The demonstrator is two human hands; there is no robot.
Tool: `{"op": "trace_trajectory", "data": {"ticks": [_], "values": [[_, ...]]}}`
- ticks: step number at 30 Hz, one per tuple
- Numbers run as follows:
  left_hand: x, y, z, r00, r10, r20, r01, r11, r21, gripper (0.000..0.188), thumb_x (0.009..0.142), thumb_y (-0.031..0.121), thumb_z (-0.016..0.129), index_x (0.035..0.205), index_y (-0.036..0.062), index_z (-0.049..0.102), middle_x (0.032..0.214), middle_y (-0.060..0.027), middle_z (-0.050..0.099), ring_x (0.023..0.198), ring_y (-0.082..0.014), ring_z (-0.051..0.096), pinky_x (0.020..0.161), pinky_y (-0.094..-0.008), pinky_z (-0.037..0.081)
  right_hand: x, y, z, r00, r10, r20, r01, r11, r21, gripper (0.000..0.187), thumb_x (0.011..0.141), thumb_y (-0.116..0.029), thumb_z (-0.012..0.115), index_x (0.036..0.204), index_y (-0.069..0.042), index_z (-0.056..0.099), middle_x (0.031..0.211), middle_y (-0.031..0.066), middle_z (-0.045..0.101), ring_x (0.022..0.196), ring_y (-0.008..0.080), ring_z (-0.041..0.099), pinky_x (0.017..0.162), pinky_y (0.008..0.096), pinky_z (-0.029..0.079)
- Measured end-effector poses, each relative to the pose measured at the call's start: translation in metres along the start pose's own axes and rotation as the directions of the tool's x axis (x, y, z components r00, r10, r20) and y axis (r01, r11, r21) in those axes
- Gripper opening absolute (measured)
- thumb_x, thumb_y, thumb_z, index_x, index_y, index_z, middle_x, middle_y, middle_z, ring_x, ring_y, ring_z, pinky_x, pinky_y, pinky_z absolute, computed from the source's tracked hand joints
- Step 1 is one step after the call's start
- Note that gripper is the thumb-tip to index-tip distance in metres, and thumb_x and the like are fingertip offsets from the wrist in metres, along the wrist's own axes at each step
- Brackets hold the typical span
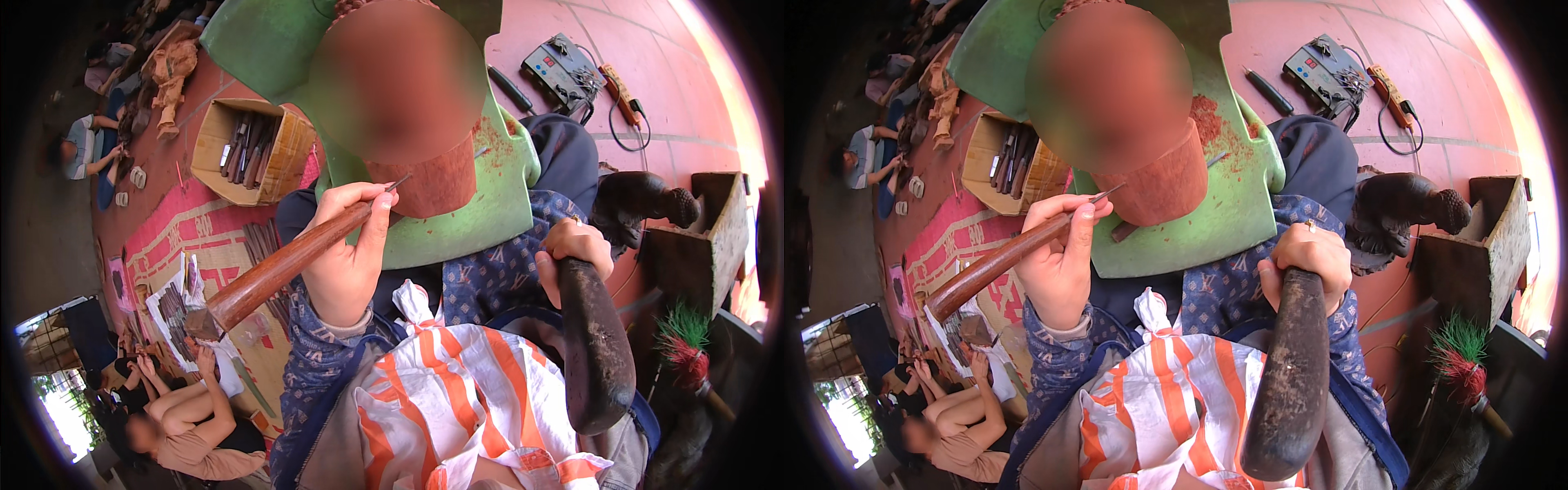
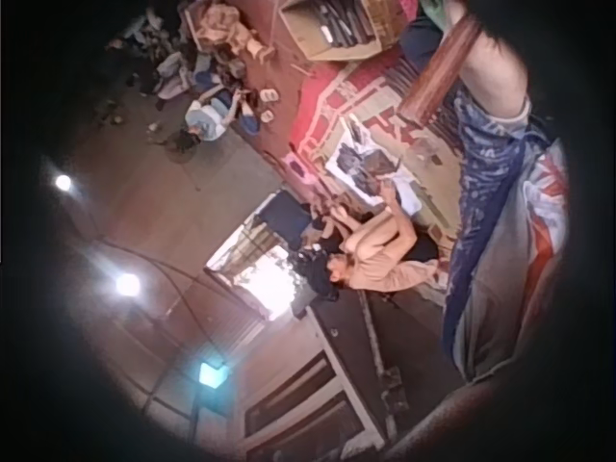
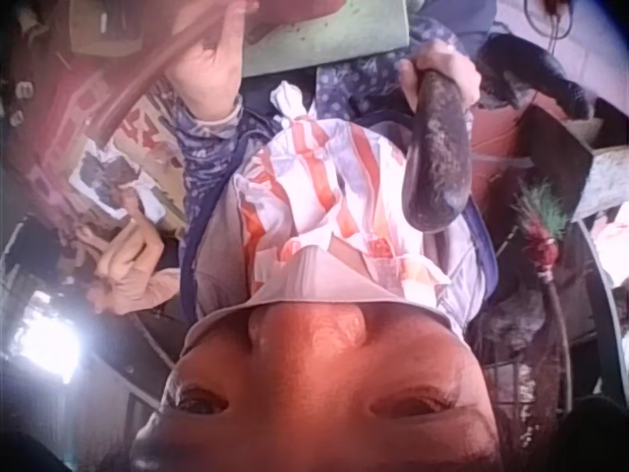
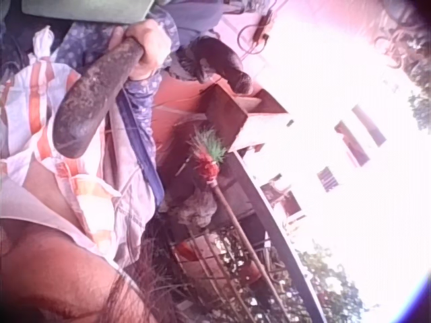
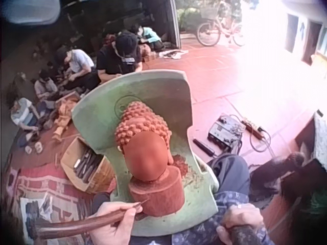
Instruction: The person carves a wooden Buddha head using a chisel and mallet. They refine the facial features, including the eyes, nose, and mouth, by striking the chisel with the mallet and making precise adjustments.
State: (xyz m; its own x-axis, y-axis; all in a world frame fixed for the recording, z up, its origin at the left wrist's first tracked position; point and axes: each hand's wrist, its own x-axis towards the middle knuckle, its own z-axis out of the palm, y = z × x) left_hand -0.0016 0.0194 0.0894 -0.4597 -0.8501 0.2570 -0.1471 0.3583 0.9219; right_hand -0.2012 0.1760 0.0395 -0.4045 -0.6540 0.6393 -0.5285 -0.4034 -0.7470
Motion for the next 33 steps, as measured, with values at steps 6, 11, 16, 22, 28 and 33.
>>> {"op": "trace_trajectory", "data": {"ticks": [6,11,16,22,28,33], "values": [[0.016,0.007,0.012,0.952,0.297,-0.071,-0.296,0.955,0.036,0.013,0.084,0.002,0.068,0.094,-0.0039,0.061,0.094,-0.0177,0.069,0.088,-0.0215,0.069,0.077,-0.0288,0.054,-0.002,0.006,-0.001,1.000,0.021,0.000,-0.021,1.000,0.022,0.024,0.052,0.005,0.068,0.066,-0.004,0.051,0.056,0.0040,0.051,0.045,0.0169,0.053,0.045,0.0264,0.042],[0.037,-0.002,0.029,0.853,0.502,-0.139,-0.479,0.861,0.170,0.017,0.079,-0.001,0.071,0.092,-0.0046,0.060,0.094,-0.0205,0.068,0.087,-0.0260,0.069,0.077,-0.0309,0.055,0.000,0.000,-0.001,1.000,0.019,-0.005,-0.018,0.998,0.063,0.024,0.053,0.005,0.068,0.067,-0.004,0.051,0.056,0.0044,0.051,0.045,0.0170,0.052,0.045,0.0264,0.042],[0.049,-0.010,0.042,0.789,0.607,-0.094,-0.565,0.777,0.277,0.018,0.077,-0.006,0.070,0.091,-0.0036,0.059,0.095,-0.0199,0.067,0.091,-0.0294,0.068,0.077,-0.0337,0.056,-0.005,0.008,-0.001,0.999,0.011,0.041,-0.014,0.998,0.069,0.023,0.055,0.005,0.069,0.068,-0.003,0.052,0.055,0.0049,0.052,0.044,0.0174,0.052,0.044,0.0265,0.041],[0.053,-0.016,0.042,0.757,0.647,-0.088,-0.592,0.736,0.327,0.018,0.078,-0.007,0.069,0.093,-0.0034,0.059,0.096,-0.0195,0.066,0.091,-0.0299,0.068,0.076,-0.0331,0.056,-0.004,0.007,0.006,0.993,0.004,0.121,-0.013,0.997,0.072,0.022,0.059,0.003,0.070,0.068,-0.005,0.052,0.055,0.0050,0.051,0.044,0.0192,0.052,0.043,0.0285,0.040],[0.054,-0.020,0.042,0.742,0.666,-0.072,-0.616,0.721,0.316,0.019,0.077,-0.008,0.068,0.093,-0.0040,0.059,0.098,-0.0202,0.065,0.091,-0.0299,0.068,0.076,-0.0326,0.057,-0.006,0.008,0.009,0.986,0.008,0.167,-0.020,0.997,0.069,0.023,0.059,0.003,0.071,0.067,-0.005,0.051,0.054,0.0053,0.050,0.044,0.0203,0.051,0.042,0.0294,0.039],[0.057,-0.018,0.043,0.748,0.662,-0.054,-0.621,0.726,0.296,0.020,0.076,-0.009,0.068,0.094,-0.0044,0.059,0.099,-0.0200,0.065,0.092,-0.0296,0.068,0.075,-0.0322,0.057,-0.002,0.008,0.006,0.975,-0.052,0.216,0.038,0.997,0.070,0.023,0.058,0.005,0.068,0.071,-0.004,0.050,0.055,0.0053,0.052,0.044,0.0176,0.052,0.043,0.0269,0.041]]}}
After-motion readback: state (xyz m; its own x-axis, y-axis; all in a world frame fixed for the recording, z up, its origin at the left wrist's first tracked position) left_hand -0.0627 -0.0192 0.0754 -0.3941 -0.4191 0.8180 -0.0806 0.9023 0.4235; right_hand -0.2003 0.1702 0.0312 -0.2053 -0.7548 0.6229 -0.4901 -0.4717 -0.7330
